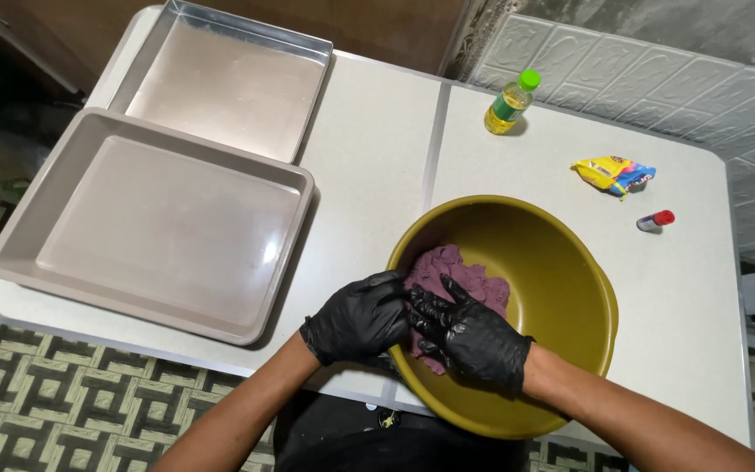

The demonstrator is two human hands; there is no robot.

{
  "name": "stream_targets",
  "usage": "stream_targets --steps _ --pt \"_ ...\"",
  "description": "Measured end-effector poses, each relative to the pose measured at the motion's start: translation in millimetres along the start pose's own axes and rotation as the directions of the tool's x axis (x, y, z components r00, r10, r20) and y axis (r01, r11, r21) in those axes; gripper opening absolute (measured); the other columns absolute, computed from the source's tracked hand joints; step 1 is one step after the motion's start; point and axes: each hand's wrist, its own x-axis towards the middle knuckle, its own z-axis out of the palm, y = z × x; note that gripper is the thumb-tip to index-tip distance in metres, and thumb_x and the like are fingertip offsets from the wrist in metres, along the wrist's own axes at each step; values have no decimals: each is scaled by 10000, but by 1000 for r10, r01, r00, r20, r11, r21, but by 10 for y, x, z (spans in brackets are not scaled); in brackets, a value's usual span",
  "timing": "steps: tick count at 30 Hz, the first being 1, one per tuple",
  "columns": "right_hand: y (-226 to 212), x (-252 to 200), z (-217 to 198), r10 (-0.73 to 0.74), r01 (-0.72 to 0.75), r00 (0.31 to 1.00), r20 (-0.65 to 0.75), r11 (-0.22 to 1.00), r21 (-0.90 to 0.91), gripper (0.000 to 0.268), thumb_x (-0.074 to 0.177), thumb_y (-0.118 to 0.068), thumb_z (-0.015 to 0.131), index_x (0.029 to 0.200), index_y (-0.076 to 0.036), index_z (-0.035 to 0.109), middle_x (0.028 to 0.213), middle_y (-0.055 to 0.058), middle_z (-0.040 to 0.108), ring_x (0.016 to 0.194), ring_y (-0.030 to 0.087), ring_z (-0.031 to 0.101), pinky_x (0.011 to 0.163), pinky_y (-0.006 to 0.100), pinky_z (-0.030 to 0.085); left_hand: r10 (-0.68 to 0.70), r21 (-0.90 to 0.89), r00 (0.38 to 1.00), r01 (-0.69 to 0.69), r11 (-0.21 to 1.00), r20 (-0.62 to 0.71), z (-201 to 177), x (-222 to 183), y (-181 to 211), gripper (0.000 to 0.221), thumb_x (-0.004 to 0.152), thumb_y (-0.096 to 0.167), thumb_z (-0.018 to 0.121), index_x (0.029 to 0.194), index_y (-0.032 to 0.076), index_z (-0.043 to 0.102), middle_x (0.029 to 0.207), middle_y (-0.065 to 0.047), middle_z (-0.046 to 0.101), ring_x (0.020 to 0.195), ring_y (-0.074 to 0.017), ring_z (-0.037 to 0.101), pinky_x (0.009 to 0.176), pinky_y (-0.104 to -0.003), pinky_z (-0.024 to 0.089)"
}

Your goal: Kneading a large piece of purple dough in a yellow mixing bowl on a white table.

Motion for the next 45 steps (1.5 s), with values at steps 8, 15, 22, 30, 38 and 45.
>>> stream_targets --steps 8,15,22,30,38,45 --pt "102 -21 96 207 -218 907 367 976 -11 380 726 -166 628 1061 -96 795 1412 244 581 1343 352 528 1210 691 98 151 175 988 -151 973 14 -428 746 308 307 985 48 507 690 132 509 677 -70 476 575 -230 426 534 -358 332" --pt "14 -209 -295 130 -220 952 279 921 321 626 755 -13 672 1378 -44 626 1423 160 624 1337 332 567 1253 553 187 -200 252 979 186 950 30 -70 728 1220 222 962 83 506 742 102 526 715 -112 494 654 -315 497 582 -422 355" --pt "-112 -505 -511 330 -318 927 180 944 -89 670 1023 -426 546 1531 -15 398 1592 205 428 1458 363 437 1170 571 334 -253 159 965 239 958 74 -135 689 1276 195 830 185 627 970 49 619 871 -139 566 775 -328 524 763 -487 427" --pt "99 -405 -98 345 -323 918 195 936 -137 906 961 -571 611 1576 25 313 1570 271 419 1468 429 401 1222 574 277 -149 47 984 145 988 97 -495 638 645 260 958 23 439 716 72 520 673 -82 439 627 -280 450 802 -416 505" --pt "642 -278 371 306 -256 870 387 950 -176 1078 921 -802 469 1492 109 399 1496 381 420 1398 574 375 1185 728 166 -389 285 905 332 899 172 1004 -231 1059 215 1028 202 411 830 120 435 808 -15 439 714 -175 491 766 -307 435" --pt "888 9 187 312 -338 665 679 936 -99 1080 849 -818 564 1519 13 396 1609 327 249 1513 496 183 1226 660 21 -395 266 915 403 876 -84 173 934 1232 308 1021 49 386 742 119 495 719 -67 402 683 -252 427 650 -387 340"
